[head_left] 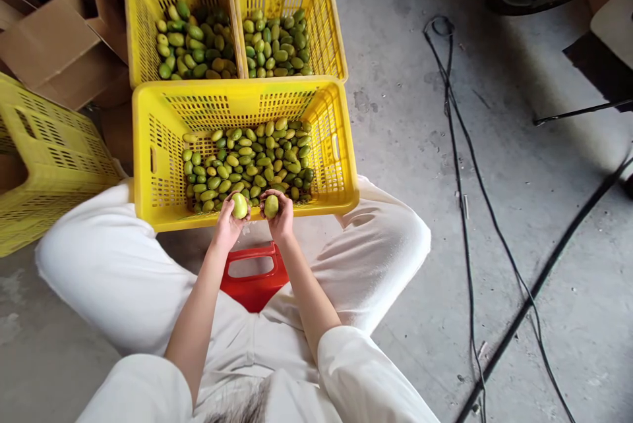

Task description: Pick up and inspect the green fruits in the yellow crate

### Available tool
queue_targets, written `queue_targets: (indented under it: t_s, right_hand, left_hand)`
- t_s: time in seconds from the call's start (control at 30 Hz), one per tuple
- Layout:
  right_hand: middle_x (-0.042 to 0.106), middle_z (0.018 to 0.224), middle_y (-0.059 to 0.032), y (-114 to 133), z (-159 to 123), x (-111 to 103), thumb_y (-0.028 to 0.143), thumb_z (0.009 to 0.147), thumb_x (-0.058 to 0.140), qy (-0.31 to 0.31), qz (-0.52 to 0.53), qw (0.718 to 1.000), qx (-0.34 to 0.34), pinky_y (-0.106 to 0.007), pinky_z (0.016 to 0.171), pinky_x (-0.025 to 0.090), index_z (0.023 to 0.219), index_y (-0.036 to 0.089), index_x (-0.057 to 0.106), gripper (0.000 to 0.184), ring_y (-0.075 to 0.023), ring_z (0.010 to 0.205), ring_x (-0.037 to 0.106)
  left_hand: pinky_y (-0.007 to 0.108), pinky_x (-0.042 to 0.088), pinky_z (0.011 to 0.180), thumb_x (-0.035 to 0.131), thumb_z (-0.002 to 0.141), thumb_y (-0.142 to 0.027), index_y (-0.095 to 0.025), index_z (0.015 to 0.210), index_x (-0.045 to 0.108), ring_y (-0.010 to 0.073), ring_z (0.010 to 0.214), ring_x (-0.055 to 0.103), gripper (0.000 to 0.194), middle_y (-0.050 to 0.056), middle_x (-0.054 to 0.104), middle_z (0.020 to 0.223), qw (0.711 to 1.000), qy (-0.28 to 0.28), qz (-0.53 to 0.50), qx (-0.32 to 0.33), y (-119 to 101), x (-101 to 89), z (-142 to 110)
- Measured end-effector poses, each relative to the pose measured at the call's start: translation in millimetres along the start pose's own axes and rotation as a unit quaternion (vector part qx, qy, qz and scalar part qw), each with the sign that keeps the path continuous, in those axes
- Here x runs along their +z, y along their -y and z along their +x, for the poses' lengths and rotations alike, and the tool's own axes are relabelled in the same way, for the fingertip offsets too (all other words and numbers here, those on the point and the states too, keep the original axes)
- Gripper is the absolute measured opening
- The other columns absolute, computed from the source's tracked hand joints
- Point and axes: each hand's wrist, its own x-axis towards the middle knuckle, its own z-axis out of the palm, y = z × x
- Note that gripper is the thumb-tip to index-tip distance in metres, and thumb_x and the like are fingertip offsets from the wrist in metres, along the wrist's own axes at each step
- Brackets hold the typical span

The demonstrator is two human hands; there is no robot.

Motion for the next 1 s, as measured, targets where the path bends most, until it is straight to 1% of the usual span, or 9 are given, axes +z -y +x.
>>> queue_targets:
  t_s: [0.13,0.27,0.37,0.43,0.57,0.7,0.77,0.87,1.0]
  right_hand:
    - [0.071,0.088,-0.0024,3.1,3.6,-2.0,0.028,0.074,0.056,-0.003,0.038,0.999,0.031,-0.023,0.052,0.048,0.089,0.022,0.065,0.019,-0.0156,0.071,0.063]
    - [0.072,0.1,0.0008,1.0,3.7,-1.9,0.023,0.07,0.07,-0.019,0.035,0.999,0.016,-0.02,0.056,0.049,0.099,0.024,0.065,0.029,-0.012,0.074,0.061]
    - [0.071,0.1,0.0035,-1.2,1.7,-1.1,0.021,0.064,0.08,-0.034,0.011,0.999,0.011,-0.016,0.058,0.048,0.095,0.025,0.064,0.035,-0.0095,0.076,0.059]
    - [0.07,0.097,0.0044,-1.1,1.1,-0.4,0.017,0.063,0.081,-0.026,0.003,1.0,0.008,-0.014,0.059,0.047,0.092,0.025,0.064,0.034,-0.0088,0.078,0.059]
    - [0.071,0.099,0.0041,1.1,2.6,0.6,0.007,0.061,0.076,-0.003,0.016,1.0,-0.016,-0.014,0.068,0.05,0.088,0.025,0.065,0.034,-0.0085,0.085,0.062]
    - [0.072,0.101,0.0038,0.3,3.5,-1.5,-0.001,0.059,0.076,0.029,0.012,0.999,-0.011,-0.017,0.08,0.053,0.084,0.024,0.067,0.036,-0.0105,0.094,0.067]
    - [0.072,0.102,0.003,-1.3,2.6,-2.7,0.0,0.058,0.078,0.047,-0.005,0.999,-0.006,-0.02,0.083,0.055,0.084,0.023,0.069,0.036,-0.0126,0.096,0.069]
    - [0.075,0.104,0.0013,-2.8,1.3,-2.3,0.012,0.063,0.081,0.05,-0.017,0.999,0.004,-0.022,0.075,0.057,0.09,0.024,0.072,0.031,-0.0135,0.088,0.07]
    - [0.077,0.107,-0.0006,-0.3,3.4,-0.8,0.032,0.078,0.073,0.01,0.061,0.998,0.017,-0.021,0.067,0.057,0.096,0.024,0.073,0.02,-0.014,0.086,0.071]
  left_hand:
    - [0.021,0.045,0.054,0.09,0.069,-0.032,-0.02,0.101,0.066,0.0106,0.069,0.062,0.042,0.0,0.063,0.086,1.0,0.008,0.018,0.011,3.1,-2.3,1.4]
    - [0.021,0.044,0.053,0.091,0.062,-0.026,-0.021,0.093,0.061,0.0098,0.067,0.059,0.043,-0.002,0.06,0.085,1.0,0.004,0.021,0.017,4.6,-3.3,2.2]
    - [0.022,0.046,0.055,0.084,0.064,-0.027,-0.023,0.087,0.055,0.0104,0.064,0.057,0.037,-0.004,0.054,0.076,1.0,0.007,0.019,0.011,3.4,-3.4,2.8]
    - [0.023,0.047,0.058,0.079,0.067,-0.028,-0.023,0.086,0.053,0.0115,0.066,0.059,0.032,-0.004,0.053,0.075,1.0,-0.004,0.028,0.003,2.8,-3.7,3.0]
    - [0.024,0.046,0.058,0.08,0.066,-0.023,-0.024,0.091,0.052,0.0147,0.073,0.065,0.038,-0.001,0.059,0.086,0.998,-0.031,0.052,0.005,5.8,-4.1,2.5]
    - [0.024,0.04,0.051,0.081,0.071,-0.026,-0.025,0.093,0.054,0.013,0.065,0.06,0.035,0.0,0.065,0.09,0.995,0.011,0.093,0.019,9.7,-3.3,2.0]
    - [0.024,0.039,0.049,0.077,0.079,-0.033,-0.024,0.092,0.056,0.0133,0.061,0.057,0.026,0.002,0.064,0.084,0.996,0.012,0.084,0.011,8.3,-2.6,2.5]
    - [0.026,0.04,0.047,0.066,0.088,-0.043,-0.021,0.091,0.059,0.0164,0.061,0.057,0.023,0.005,0.063,0.079,0.999,-0.002,0.032,-0.019,2.9,-1.7,2.9]
    - [0.026,0.045,0.05,0.064,0.086,-0.037,-0.019,0.092,0.062,0.0168,0.064,0.062,0.019,0.005,0.065,0.081,0.999,-0.009,-0.015,-0.034,-1.1,-1.4,2.8]
